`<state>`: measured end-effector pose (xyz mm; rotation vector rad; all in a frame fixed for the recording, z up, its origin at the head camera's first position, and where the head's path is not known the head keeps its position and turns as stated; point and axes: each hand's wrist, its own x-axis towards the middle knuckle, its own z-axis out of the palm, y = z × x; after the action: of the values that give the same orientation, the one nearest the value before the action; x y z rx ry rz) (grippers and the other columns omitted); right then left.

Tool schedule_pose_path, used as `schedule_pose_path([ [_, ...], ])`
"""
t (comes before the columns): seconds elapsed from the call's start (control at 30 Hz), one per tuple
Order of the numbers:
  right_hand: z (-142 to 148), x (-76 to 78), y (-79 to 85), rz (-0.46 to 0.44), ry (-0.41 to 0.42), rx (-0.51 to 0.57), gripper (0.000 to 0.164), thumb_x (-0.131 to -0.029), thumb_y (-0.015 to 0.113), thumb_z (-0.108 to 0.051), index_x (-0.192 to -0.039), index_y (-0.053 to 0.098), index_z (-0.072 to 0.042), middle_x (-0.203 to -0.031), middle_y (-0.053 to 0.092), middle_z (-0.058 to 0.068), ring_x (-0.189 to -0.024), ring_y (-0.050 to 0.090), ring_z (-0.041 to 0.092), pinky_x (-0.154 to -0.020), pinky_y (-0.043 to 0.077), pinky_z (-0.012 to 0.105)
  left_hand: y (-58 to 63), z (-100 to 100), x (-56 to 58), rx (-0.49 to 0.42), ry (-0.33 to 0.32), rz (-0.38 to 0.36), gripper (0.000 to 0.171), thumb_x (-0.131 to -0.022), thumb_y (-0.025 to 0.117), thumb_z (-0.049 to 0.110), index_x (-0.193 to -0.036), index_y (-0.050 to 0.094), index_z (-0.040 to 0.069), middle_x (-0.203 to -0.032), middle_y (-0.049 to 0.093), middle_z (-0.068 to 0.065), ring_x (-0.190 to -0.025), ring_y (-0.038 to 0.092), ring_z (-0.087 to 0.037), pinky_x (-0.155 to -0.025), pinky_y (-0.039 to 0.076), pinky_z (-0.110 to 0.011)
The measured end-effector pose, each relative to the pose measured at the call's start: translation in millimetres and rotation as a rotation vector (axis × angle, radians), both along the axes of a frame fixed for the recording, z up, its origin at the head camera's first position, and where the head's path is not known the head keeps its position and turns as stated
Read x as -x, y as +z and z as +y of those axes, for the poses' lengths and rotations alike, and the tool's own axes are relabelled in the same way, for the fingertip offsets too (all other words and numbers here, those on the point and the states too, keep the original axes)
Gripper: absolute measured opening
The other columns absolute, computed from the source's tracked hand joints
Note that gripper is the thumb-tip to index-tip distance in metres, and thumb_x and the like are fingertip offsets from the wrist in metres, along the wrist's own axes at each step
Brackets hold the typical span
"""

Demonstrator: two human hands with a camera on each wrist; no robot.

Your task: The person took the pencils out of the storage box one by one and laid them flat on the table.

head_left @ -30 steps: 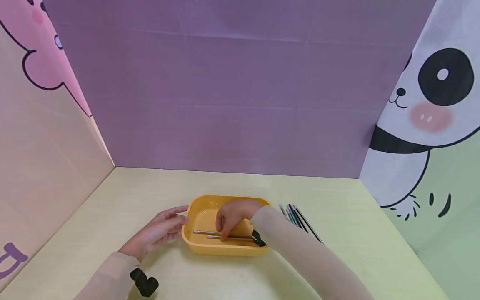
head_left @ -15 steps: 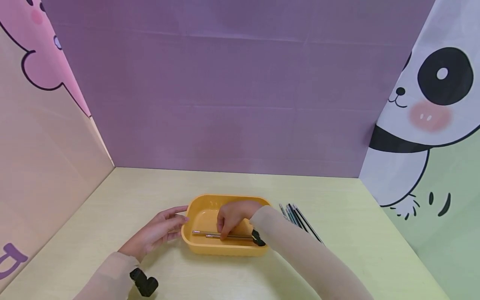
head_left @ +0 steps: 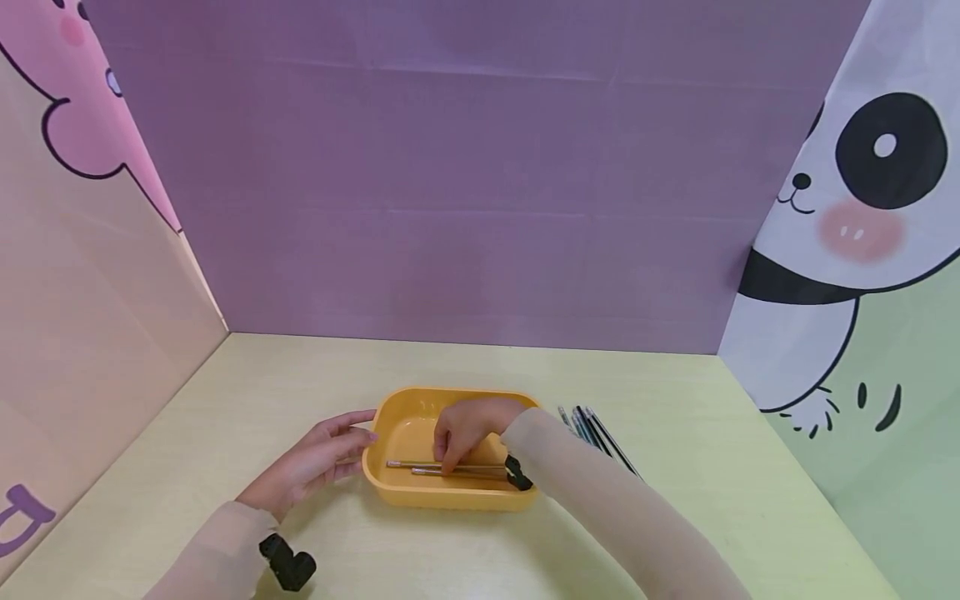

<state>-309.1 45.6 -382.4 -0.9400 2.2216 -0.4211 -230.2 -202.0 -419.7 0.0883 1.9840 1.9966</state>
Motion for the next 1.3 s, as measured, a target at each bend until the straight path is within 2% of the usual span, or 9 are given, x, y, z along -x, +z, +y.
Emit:
schedule_pose_path([
  [0.27,3.0,1.6,7.4,0.018,0.018,-0.001,0.008,-0.088,0.076,-0.010,-0.084,0.070,-0.010,-0.065,0.054,-0.008,-0.058,0.047,0.004,-0.056,0.039,0.017,0.9,0.9,0.2,0.000,0.008,-0.007,0.066,-0.099,0.061,0.014,-0.153,0.029,-0.006,-0.113,0.061,-0.015,-0.095,0.066,-0.021,-0.082,0.058,-0.029],
  [0.4,5.9,0.6,13.8,0.026,0.014,-0.010,0.007,-0.088,0.076,-0.012,-0.086,0.069,-0.011,-0.070,0.057,-0.008,-0.063,0.052,0.005,-0.061,0.045,0.018,1.2,1.5,-0.3,0.006,-0.002,-0.002,0.066,-0.099,0.061,0.014,-0.153,0.028,-0.006,-0.113,0.062,-0.015,-0.095,0.066,-0.020,-0.083,0.058,-0.029],
  [0.5,8.2,-0.1,19.2,0.036,-0.002,-0.016,0.006,-0.089,0.075,-0.014,-0.089,0.070,-0.012,-0.076,0.062,-0.007,-0.069,0.058,0.007,-0.067,0.053,0.023,1.0,1.4,-0.5,0.006,-0.002,-0.003,0.065,-0.099,0.060,0.014,-0.153,0.028,-0.006,-0.113,0.062,-0.014,-0.095,0.066,-0.020,-0.083,0.058,-0.030],
  [0.6,10.6,-0.9,24.9,0.049,-0.008,-0.024,0.005,-0.090,0.074,-0.015,-0.091,0.070,-0.013,-0.079,0.064,-0.006,-0.071,0.060,0.010,-0.070,0.055,0.026,0.9,1.1,-0.8,0.006,0.004,-0.007,0.065,-0.099,0.060,0.013,-0.153,0.029,-0.005,-0.112,0.061,-0.014,-0.094,0.066,-0.020,-0.083,0.058,-0.030],
  [0.87,15.2,0.0,35.7,0.054,0.018,-0.023,0.004,-0.090,0.067,-0.012,-0.090,0.070,-0.013,-0.078,0.065,-0.005,-0.069,0.058,0.010,-0.068,0.054,0.025,0.5,1.3,-1.1,0.002,-0.006,0.004,0.066,-0.099,0.061,0.014,-0.153,0.028,-0.006,-0.113,0.061,-0.015,-0.095,0.066,-0.021,-0.084,0.058,-0.030],
  [1.1,18.9,2.1,39.6,0.065,0.011,0.000,0.005,-0.091,0.069,-0.014,-0.086,0.069,-0.014,-0.077,0.065,-0.005,-0.069,0.058,0.009,-0.069,0.054,0.026,-0.2,0.3,-0.9,0.000,0.002,0.004,0.066,-0.099,0.060,0.013,-0.153,0.028,-0.006,-0.114,0.061,-0.016,-0.094,0.066,-0.021,-0.083,0.058,-0.031],
  [1.3,24.8,3.7,43.3,0.071,-0.004,0.018,0.005,-0.091,0.070,-0.017,-0.088,0.069,-0.013,-0.078,0.065,-0.004,-0.073,0.060,0.017,-0.069,0.054,0.027,0.0,0.4,-0.8,0.010,0.002,0.006,0.066,-0.099,0.061,0.014,-0.153,0.029,-0.006,-0.115,0.061,-0.017,-0.096,0.066,-0.021,-0.084,0.058,-0.031],
])
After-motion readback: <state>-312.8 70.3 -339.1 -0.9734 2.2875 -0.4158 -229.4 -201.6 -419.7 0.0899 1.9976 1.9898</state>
